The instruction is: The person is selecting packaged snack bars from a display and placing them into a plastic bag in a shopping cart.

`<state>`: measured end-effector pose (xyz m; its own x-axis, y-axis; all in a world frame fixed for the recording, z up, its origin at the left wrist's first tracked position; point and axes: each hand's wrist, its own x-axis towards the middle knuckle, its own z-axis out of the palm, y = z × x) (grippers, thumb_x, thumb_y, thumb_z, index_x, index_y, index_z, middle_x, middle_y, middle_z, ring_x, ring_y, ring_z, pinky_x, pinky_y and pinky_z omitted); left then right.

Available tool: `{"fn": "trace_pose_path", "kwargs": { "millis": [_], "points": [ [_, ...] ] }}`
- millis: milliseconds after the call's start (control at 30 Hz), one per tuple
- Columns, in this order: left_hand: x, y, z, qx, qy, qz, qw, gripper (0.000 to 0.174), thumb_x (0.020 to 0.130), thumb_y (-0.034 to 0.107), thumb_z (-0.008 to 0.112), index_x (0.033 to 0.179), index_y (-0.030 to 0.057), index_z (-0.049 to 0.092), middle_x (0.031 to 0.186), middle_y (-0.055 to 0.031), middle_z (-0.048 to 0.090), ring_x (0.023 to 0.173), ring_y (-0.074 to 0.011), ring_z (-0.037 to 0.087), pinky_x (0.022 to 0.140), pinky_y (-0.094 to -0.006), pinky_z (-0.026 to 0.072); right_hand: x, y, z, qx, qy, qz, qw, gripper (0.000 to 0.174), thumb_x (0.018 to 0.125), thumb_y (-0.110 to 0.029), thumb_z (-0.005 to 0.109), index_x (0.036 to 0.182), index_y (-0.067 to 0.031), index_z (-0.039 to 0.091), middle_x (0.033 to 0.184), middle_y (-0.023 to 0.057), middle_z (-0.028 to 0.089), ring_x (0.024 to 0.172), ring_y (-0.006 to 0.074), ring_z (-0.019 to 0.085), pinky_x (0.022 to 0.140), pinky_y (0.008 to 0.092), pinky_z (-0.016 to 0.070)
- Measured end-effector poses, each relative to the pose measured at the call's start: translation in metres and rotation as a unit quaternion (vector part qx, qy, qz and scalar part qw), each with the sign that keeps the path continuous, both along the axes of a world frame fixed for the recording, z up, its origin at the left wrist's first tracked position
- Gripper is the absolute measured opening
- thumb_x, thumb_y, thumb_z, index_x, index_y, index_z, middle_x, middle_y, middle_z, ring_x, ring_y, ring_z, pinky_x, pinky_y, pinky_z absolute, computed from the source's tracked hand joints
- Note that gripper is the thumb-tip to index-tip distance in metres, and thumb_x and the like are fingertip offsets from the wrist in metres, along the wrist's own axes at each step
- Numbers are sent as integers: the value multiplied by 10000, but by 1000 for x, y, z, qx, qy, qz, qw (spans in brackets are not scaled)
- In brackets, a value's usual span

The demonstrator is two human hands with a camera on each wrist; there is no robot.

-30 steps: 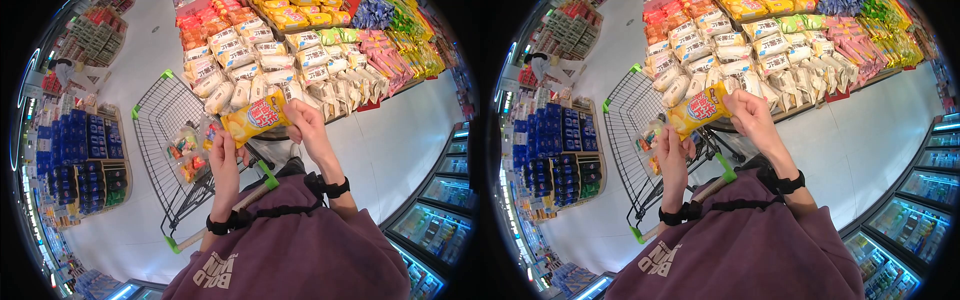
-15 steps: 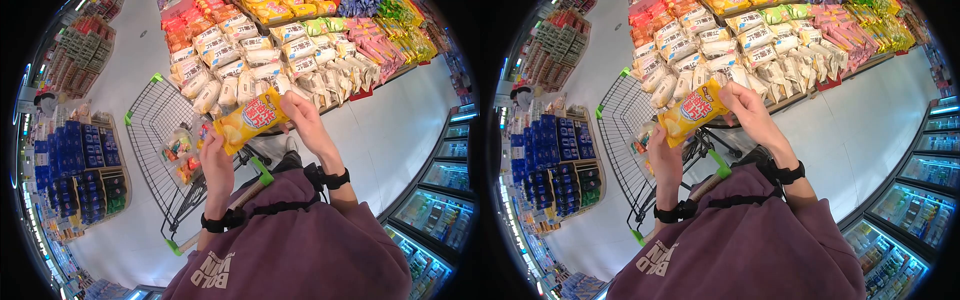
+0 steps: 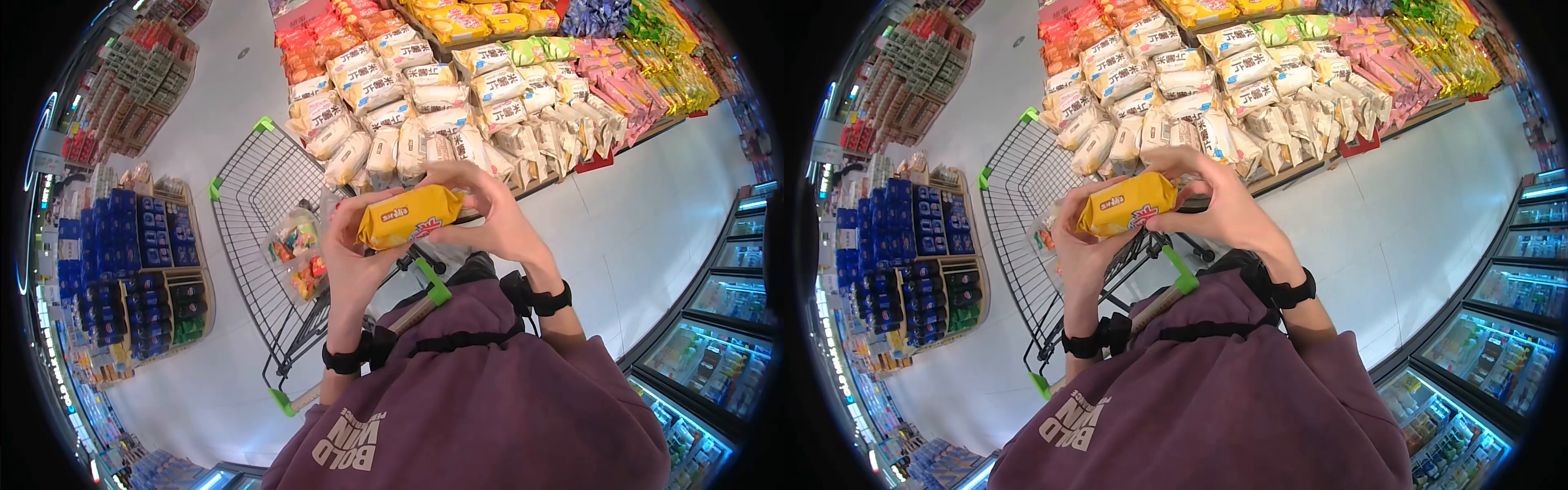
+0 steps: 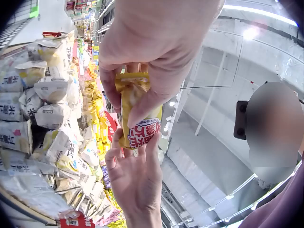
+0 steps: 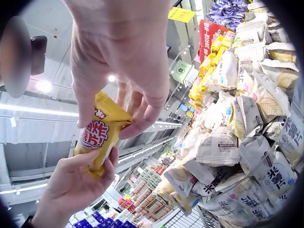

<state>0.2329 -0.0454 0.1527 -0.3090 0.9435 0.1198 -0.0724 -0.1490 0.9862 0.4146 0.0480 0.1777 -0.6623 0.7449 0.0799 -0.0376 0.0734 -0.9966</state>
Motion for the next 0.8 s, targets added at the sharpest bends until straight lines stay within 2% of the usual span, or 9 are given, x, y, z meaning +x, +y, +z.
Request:
{"fn": "trace_pose_path", "kwargs": {
  "millis": [100, 200, 433, 700, 800],
  "points": [
    [-4, 1, 0, 32, 41, -8, 999, 474, 692, -164, 713, 1112, 33, 615, 1205, -107, 630, 1095, -174, 611, 955, -304, 498, -1, 0, -7, 77, -31, 27, 996, 538, 703, -17, 832, 1192, -100, 622, 1230, 34, 628, 1145, 174, 587, 892, 323, 514],
    [-5, 1, 1, 52, 76, -6, 996, 451, 684, -200, 675, 1066, 37, 635, 1204, -112, 631, 1110, -180, 603, 959, -301, 491, -3, -2, -6, 97, -28, 19, 995, 490, 688, 14, 811, 1131, -108, 640, 1240, 42, 629, 1158, 198, 591, 921, 361, 513],
    [1, 7, -3, 59, 68, -36, 995, 462, 666, -214, 666, 1057, 30, 637, 1200, -119, 630, 1132, -189, 594, 974, -310, 484, 5, -4, -12, 96, -4, -7, 995, 451, 681, 51, 773, 1085, -98, 639, 1230, 53, 633, 1143, 206, 599, 912, 354, 514],
    [21, 23, -1, 27, 58, -113, 992, 486, 696, -132, 761, 1130, 30, 614, 1292, -129, 570, 1160, -200, 583, 987, -321, 488, 36, 2, -17, 100, -11, -60, 993, 471, 665, 61, 762, 1090, -101, 641, 1212, 44, 642, 1116, 188, 608, 881, 327, 487],
    [30, 32, 0, 23, 57, -129, 990, 496, 699, -96, 795, 1144, 28, 615, 1297, -127, 565, 1167, -199, 579, 983, -322, 494, 47, 10, -19, 60, 11, -42, 997, 505, 665, 106, 761, 1118, -65, 616, 1253, 85, 601, 1175, 193, 569, 967, 339, 453]
  ]
}}
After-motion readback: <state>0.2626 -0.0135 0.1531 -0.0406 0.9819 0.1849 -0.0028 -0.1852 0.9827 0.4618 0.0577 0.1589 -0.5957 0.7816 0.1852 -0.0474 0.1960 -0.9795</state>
